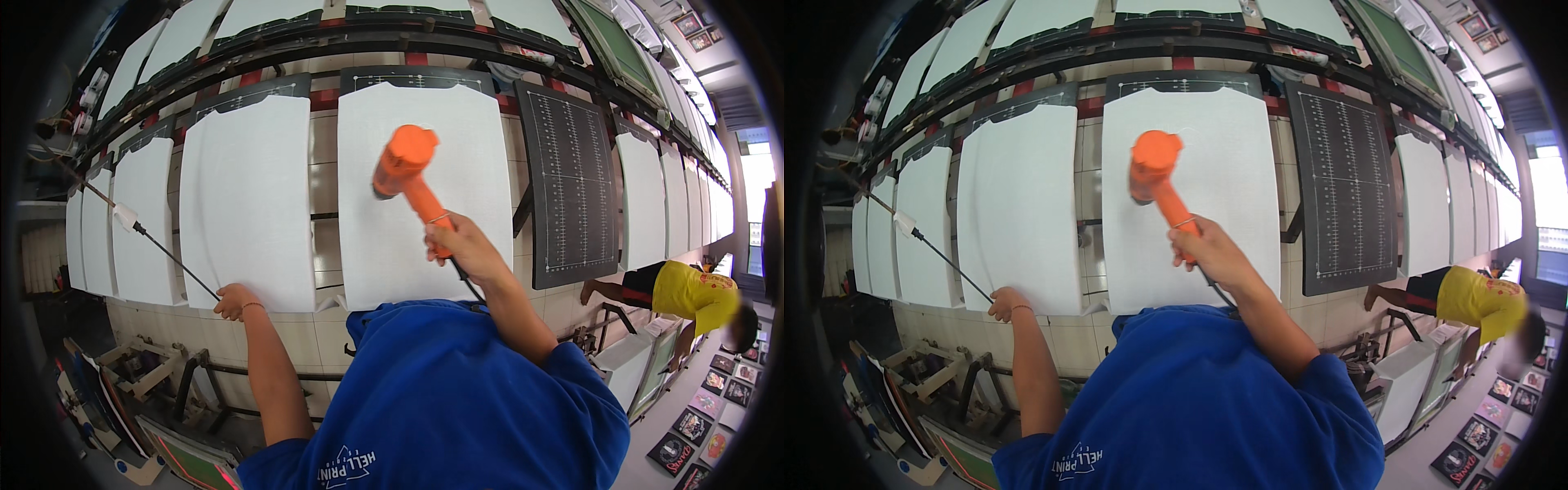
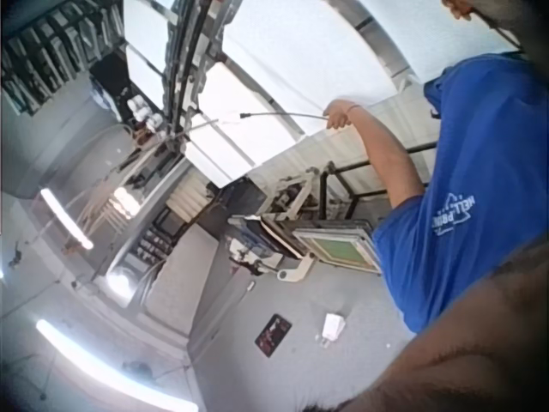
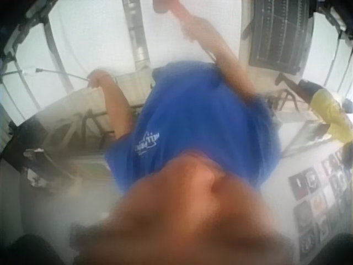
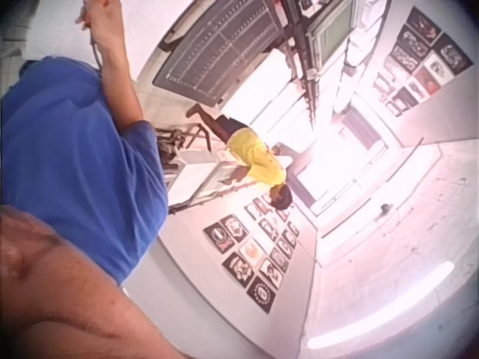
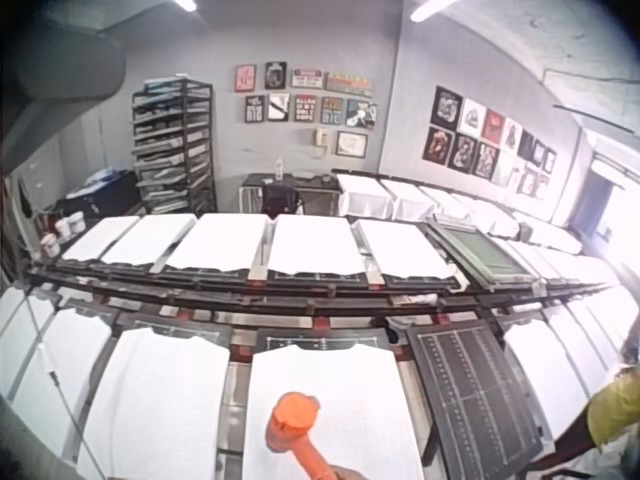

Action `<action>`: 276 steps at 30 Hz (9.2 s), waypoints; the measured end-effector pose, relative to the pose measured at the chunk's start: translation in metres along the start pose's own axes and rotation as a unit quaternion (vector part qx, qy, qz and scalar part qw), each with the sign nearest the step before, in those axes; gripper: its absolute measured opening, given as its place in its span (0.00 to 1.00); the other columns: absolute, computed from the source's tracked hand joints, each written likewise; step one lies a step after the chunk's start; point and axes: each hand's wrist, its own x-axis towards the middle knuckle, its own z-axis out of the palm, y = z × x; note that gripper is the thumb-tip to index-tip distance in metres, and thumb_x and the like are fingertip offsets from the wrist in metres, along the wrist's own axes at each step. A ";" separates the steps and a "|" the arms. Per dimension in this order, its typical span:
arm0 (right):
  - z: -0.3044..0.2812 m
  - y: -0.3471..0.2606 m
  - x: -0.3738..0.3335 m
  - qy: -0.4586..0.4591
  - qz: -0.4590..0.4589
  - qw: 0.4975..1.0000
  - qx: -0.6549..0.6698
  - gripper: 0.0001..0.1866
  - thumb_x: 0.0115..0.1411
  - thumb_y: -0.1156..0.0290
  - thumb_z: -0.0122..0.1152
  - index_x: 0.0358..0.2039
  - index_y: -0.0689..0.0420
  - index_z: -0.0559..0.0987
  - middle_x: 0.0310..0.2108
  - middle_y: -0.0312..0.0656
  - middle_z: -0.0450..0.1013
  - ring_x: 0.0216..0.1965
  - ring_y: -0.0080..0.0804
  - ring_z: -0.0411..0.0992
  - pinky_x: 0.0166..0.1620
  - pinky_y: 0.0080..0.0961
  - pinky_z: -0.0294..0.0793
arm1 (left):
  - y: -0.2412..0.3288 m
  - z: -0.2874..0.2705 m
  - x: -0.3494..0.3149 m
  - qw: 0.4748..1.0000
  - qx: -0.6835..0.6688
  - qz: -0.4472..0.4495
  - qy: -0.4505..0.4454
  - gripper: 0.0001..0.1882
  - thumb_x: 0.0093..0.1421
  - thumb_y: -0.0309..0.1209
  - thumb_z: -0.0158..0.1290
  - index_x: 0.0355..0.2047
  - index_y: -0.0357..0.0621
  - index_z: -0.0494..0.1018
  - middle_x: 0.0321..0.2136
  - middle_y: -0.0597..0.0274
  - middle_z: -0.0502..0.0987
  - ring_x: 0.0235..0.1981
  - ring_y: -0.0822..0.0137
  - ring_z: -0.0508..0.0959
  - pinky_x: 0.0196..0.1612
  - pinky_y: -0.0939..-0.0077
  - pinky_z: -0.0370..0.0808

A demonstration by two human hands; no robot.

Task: The person uses an orange heat gun to apply heat to a white fabric sheet stretched over a screen printing frame. They move the heat gun across the surface while holding a long metal rod in the other hand to stabilize the frame.

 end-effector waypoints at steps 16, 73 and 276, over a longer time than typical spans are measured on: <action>-0.079 0.006 -0.053 0.176 -0.036 0.984 -0.006 0.16 0.63 0.59 0.59 0.40 0.60 0.72 0.26 0.34 0.70 0.25 0.21 0.72 0.26 0.18 0.69 | -0.005 0.003 0.004 1.000 -0.019 -0.004 -0.010 0.28 0.69 0.48 0.38 0.53 0.33 0.62 0.52 0.39 0.69 0.54 0.42 0.72 0.51 0.46 0.72; 0.026 0.026 -0.034 0.081 0.001 0.997 0.000 0.16 0.64 0.59 0.58 0.40 0.60 0.72 0.27 0.34 0.72 0.26 0.19 0.72 0.27 0.18 0.70 | -0.055 -0.011 0.012 0.940 -0.214 0.227 -0.136 0.37 0.70 0.40 0.41 0.66 0.23 0.41 0.59 0.24 0.57 0.58 0.34 0.65 0.60 0.49 0.66; 0.011 0.036 -0.091 0.002 0.037 0.998 -0.060 0.16 0.64 0.63 0.56 0.42 0.63 0.69 0.26 0.36 0.71 0.26 0.21 0.72 0.28 0.18 0.68 | -0.060 -0.031 -0.045 0.967 -0.185 0.075 -0.158 0.30 0.68 0.49 0.35 0.50 0.28 0.58 0.43 0.29 0.73 0.44 0.35 0.76 0.48 0.46 0.75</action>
